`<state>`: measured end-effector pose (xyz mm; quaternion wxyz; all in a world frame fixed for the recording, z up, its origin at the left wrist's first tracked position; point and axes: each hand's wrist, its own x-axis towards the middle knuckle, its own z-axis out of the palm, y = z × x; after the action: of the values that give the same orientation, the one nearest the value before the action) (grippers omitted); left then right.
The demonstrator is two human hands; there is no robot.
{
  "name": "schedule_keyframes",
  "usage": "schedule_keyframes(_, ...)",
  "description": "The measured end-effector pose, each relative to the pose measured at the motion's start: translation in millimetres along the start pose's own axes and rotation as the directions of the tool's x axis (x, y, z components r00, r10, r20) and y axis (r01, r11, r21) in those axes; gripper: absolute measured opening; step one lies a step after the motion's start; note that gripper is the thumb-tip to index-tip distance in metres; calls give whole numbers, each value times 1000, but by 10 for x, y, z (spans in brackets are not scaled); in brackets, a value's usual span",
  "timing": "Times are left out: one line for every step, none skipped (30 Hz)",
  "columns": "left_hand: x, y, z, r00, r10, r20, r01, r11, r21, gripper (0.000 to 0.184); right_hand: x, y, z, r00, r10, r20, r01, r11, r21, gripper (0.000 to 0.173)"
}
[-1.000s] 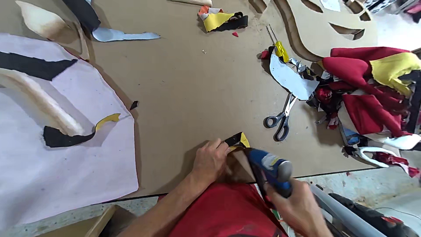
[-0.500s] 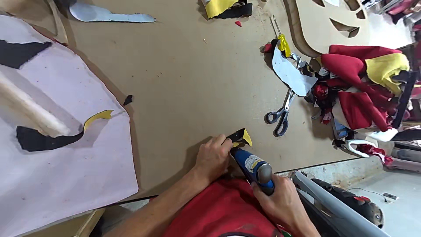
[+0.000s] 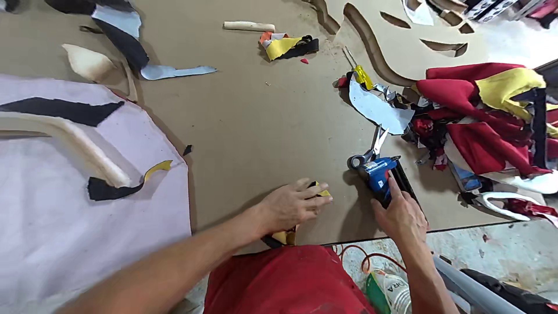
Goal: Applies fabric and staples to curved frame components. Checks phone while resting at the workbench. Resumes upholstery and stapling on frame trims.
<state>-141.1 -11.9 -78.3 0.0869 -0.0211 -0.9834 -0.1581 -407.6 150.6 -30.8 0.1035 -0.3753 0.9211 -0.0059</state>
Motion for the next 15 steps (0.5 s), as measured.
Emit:
schedule_keyframes(43,-84,-18,996,58,65,-58,998,3,29,-43,-29,-20,999,-21,-43,21,1000,-3,66)
schedule_keyframes(64,-162,-64,994,58,97,-58,998,0,26,-86,-59,-40,991,-72,-115,75,997,16,60)
schedule_keyframes(54,-230,-121,995,20,95,-21,1000,7,23,-127,-105,-58,971,-143,-189,155,987,46,55)
schedule_keyframes(10,-283,-168,996,-41,77,39,999,25,19,-180,-179,-78,951,-214,-221,239,967,91,51)
schedule_keyframes(-56,-315,-202,991,-118,61,116,993,32,16,-243,-279,-92,939,-286,-193,316,936,154,49)
schedule_keyframes(-130,-317,-221,977,-209,44,208,978,24,13,-300,-391,-68,924,-359,-130,381,895,231,47)
schedule_keyframes(-204,-297,-206,957,-290,19,289,957,24,11,-339,-513,-3,895,-440,-68,440,848,295,46)
schedule_keyframes(-267,-259,-161,934,-356,-9,356,934,28,12,-360,-642,93,849,-526,-45,510,794,331,46)
schedule_keyframes(-314,-204,-100,911,-411,-35,412,911,26,12,-365,-761,200,789,-611,-62,593,732,336,43)
schedule_keyframes(-341,-146,-36,888,-455,-71,457,889,13,12,-351,-860,304,726,-683,-80,668,673,317,40)
schedule_keyframes(-355,-97,24,862,-496,-102,498,867,-14,13,-326,-934,399,665,-741,-100,734,622,274,40)
schedule_keyframes(-358,-67,62,836,-538,-110,535,843,-58,15,-285,-982,487,601,-790,-119,791,568,225,42)
schedule_keyframes(-351,-54,74,810,-578,-98,568,815,-112,17,-228,-1008,568,542,-830,-132,836,516,187,43)
schedule_keyframes(-342,-57,66,790,-608,-74,593,789,-160,19,-165,-1016,646,492,-857,-152,868,469,165,41)
schedule_keyframes(-334,-60,40,777,-628,-41,610,767,-197,19,-101,-1014,722,452,-870,-196,890,425,166,37)
